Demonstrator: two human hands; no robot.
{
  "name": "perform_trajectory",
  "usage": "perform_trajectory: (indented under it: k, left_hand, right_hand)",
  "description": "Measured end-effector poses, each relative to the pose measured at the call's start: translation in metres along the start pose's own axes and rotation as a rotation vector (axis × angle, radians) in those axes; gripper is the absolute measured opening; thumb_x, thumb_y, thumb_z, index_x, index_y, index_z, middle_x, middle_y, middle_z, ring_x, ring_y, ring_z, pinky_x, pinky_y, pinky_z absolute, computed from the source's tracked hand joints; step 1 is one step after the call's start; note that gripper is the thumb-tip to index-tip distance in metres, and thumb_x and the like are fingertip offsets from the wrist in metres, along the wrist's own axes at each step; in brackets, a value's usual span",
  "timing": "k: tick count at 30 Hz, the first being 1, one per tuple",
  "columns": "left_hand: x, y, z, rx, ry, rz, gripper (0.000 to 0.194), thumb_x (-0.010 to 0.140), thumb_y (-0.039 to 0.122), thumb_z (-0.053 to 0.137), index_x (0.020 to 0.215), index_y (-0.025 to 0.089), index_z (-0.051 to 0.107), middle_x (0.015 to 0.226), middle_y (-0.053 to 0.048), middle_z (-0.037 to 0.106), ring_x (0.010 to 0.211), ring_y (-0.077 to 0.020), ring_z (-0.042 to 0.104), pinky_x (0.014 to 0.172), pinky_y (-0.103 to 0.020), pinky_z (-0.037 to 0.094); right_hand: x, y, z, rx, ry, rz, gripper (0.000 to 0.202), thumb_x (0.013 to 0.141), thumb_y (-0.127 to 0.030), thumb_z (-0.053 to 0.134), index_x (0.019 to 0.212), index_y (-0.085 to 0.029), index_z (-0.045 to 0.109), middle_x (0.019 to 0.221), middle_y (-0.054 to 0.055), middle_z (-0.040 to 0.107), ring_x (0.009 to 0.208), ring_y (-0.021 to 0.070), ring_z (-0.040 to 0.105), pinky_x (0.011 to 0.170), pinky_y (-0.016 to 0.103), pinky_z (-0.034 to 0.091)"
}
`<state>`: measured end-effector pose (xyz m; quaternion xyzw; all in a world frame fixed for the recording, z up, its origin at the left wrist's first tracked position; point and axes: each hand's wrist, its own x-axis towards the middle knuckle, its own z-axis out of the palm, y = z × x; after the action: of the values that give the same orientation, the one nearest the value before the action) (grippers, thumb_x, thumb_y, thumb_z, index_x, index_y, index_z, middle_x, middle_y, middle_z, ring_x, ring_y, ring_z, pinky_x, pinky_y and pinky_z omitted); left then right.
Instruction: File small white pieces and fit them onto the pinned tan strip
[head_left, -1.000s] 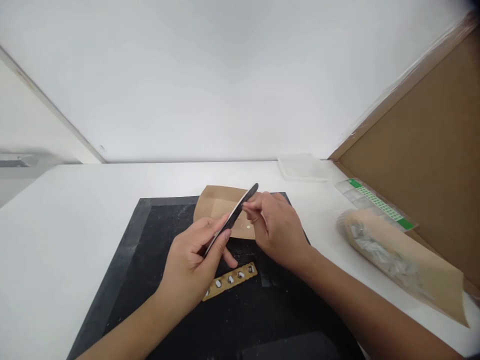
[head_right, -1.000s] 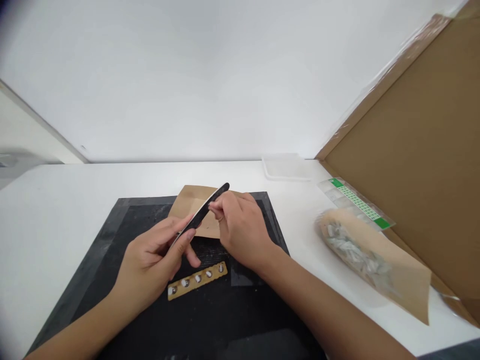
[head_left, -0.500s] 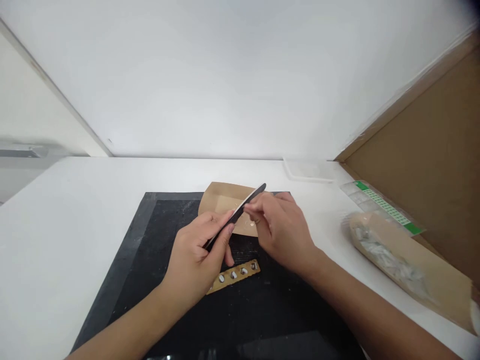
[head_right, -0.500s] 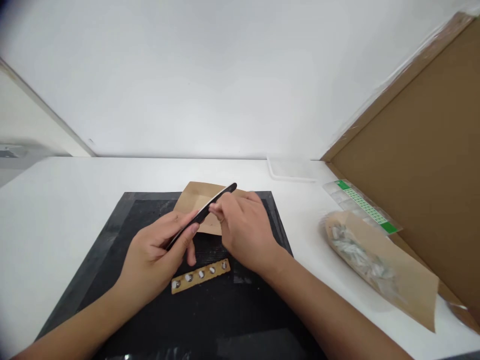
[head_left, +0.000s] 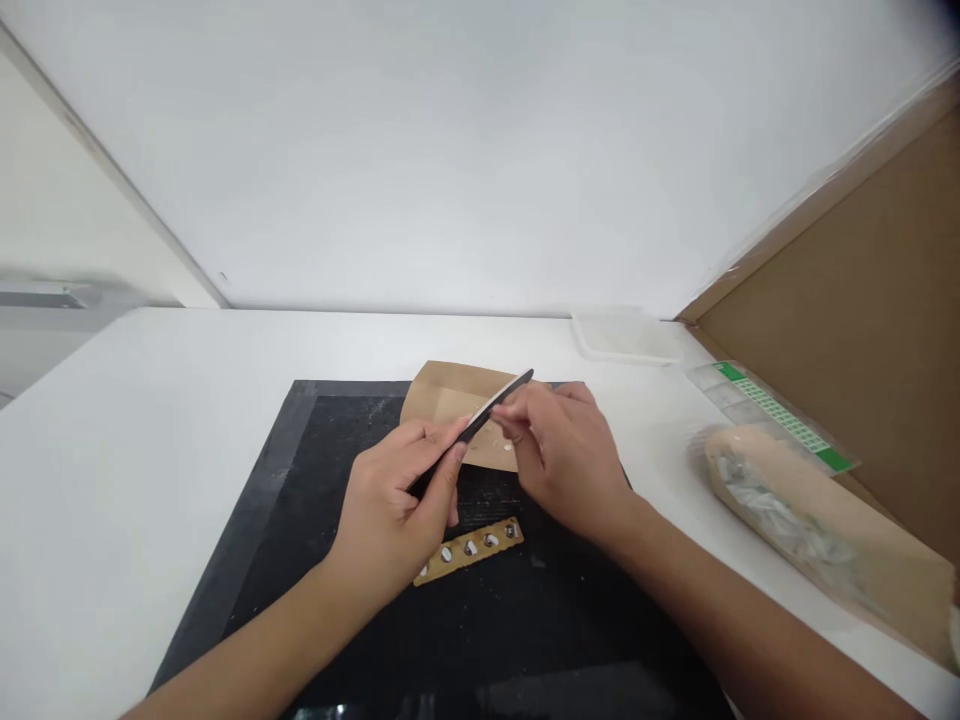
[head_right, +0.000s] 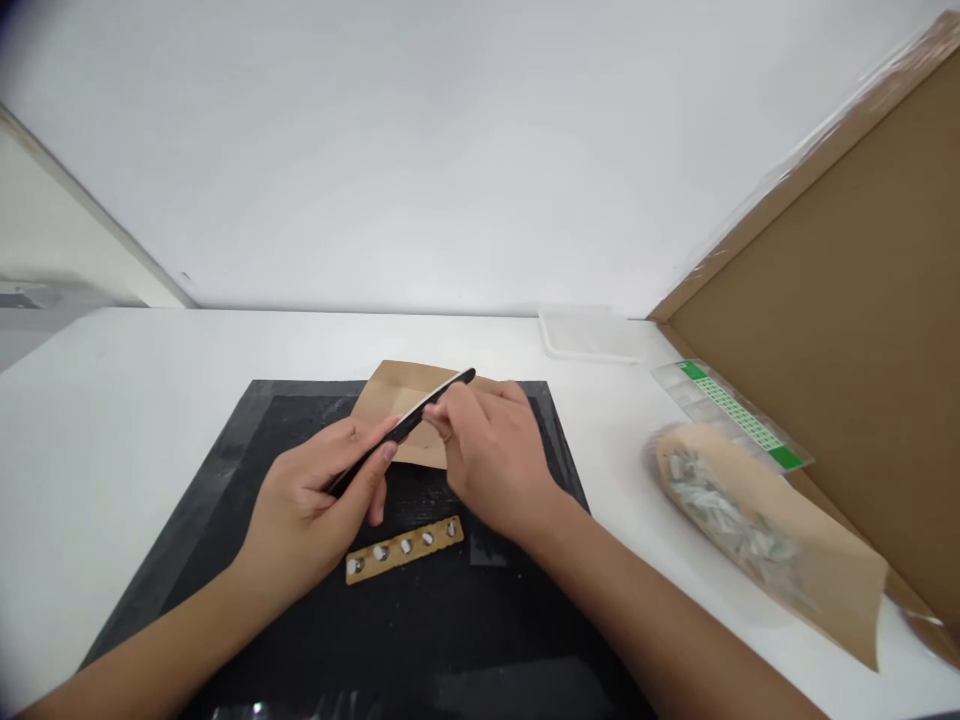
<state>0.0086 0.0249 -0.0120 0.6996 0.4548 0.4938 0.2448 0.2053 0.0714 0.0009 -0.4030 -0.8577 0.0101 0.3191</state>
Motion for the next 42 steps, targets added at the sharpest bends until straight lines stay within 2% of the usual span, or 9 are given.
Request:
perform_trajectory:
  k: [5,11,14,19,22,25,28,33,42]
  left_hand:
    - [-0.001,0.001,0.001,-0.026,0.012,-0.027,0.033,0.103,0.014,0.06,0.129,0.023,0.078,0.06,0.005,0.062,0.058,-0.0099,0.061,0.064,-0.023,0.05]
    - [-0.003,-0.001,0.0,-0.05,0.005,-0.062,0.031,0.104,0.017,0.06,0.13,0.021,0.077,0.055,0.007,0.06,0.056,-0.0098,0.059,0.064,-0.023,0.049]
    - [-0.003,-0.002,-0.001,-0.056,0.006,-0.068,0.031,0.105,0.018,0.061,0.131,0.021,0.077,0.052,0.008,0.059,0.058,-0.0106,0.06,0.067,-0.024,0.05]
    - [-0.002,-0.002,0.0,-0.061,0.008,-0.065,0.03,0.104,0.017,0.062,0.13,0.02,0.078,0.054,0.007,0.06,0.055,-0.0096,0.059,0.066,-0.023,0.05]
    - [-0.002,0.0,0.001,-0.041,0.022,-0.06,0.03,0.104,0.018,0.061,0.13,0.019,0.077,0.057,0.006,0.06,0.055,-0.0094,0.059,0.064,-0.023,0.05]
    - [-0.003,0.002,0.001,-0.03,0.035,-0.06,0.03,0.104,0.017,0.061,0.129,0.018,0.078,0.06,0.005,0.062,0.053,-0.0083,0.058,0.063,-0.022,0.05]
    - [-0.003,0.005,0.002,-0.013,0.047,-0.054,0.03,0.104,0.017,0.061,0.128,0.018,0.079,0.06,0.005,0.062,0.054,-0.0083,0.058,0.063,-0.022,0.05]
    - [-0.002,0.004,0.002,-0.017,0.051,-0.05,0.03,0.104,0.016,0.061,0.127,0.019,0.079,0.062,0.004,0.063,0.054,-0.0081,0.059,0.062,-0.021,0.05]
    - [-0.004,0.0,0.001,-0.031,0.035,-0.05,0.032,0.104,0.017,0.061,0.131,0.022,0.077,0.057,0.006,0.06,0.055,-0.0097,0.059,0.065,-0.023,0.05]
  right_hand:
    - [0.0,0.001,0.001,0.003,-0.029,-0.044,0.023,0.108,-0.019,0.048,0.085,-0.023,0.05,0.071,-0.001,0.067,0.063,0.0177,0.058,0.074,0.035,0.032]
    - [0.0,0.001,0.002,0.022,0.0,-0.031,0.022,0.107,-0.018,0.05,0.085,-0.023,0.05,0.071,-0.002,0.069,0.062,0.0164,0.059,0.074,0.035,0.033]
    - [0.0,0.0,0.003,0.033,0.067,0.008,0.021,0.107,-0.018,0.053,0.086,-0.023,0.051,0.075,-0.002,0.072,0.065,0.016,0.063,0.075,0.035,0.032]
    - [0.0,-0.004,0.003,0.012,0.021,-0.046,0.023,0.107,-0.018,0.049,0.084,-0.022,0.05,0.072,-0.002,0.07,0.062,0.0161,0.061,0.073,0.035,0.032]
    - [0.0,-0.005,0.004,-0.004,0.089,0.007,0.022,0.107,-0.019,0.052,0.085,-0.022,0.05,0.072,-0.003,0.07,0.061,0.0154,0.061,0.074,0.035,0.031]
    - [0.0,-0.006,0.004,-0.002,0.033,-0.04,0.024,0.107,-0.018,0.048,0.084,-0.022,0.05,0.069,-0.003,0.068,0.059,0.0156,0.058,0.072,0.035,0.031]
    - [0.0,-0.007,0.003,0.001,0.068,0.013,0.021,0.107,-0.018,0.052,0.086,-0.022,0.052,0.073,-0.003,0.071,0.061,0.0148,0.06,0.074,0.035,0.031]
    - [0.0,-0.003,0.003,-0.003,0.021,-0.042,0.023,0.107,-0.018,0.049,0.084,-0.022,0.052,0.07,-0.003,0.068,0.059,0.015,0.057,0.073,0.035,0.031]
    - [0.003,0.006,0.0,-0.022,0.088,-0.015,0.023,0.107,-0.02,0.052,0.085,-0.022,0.051,0.072,-0.002,0.071,0.063,0.0155,0.061,0.073,0.035,0.029]
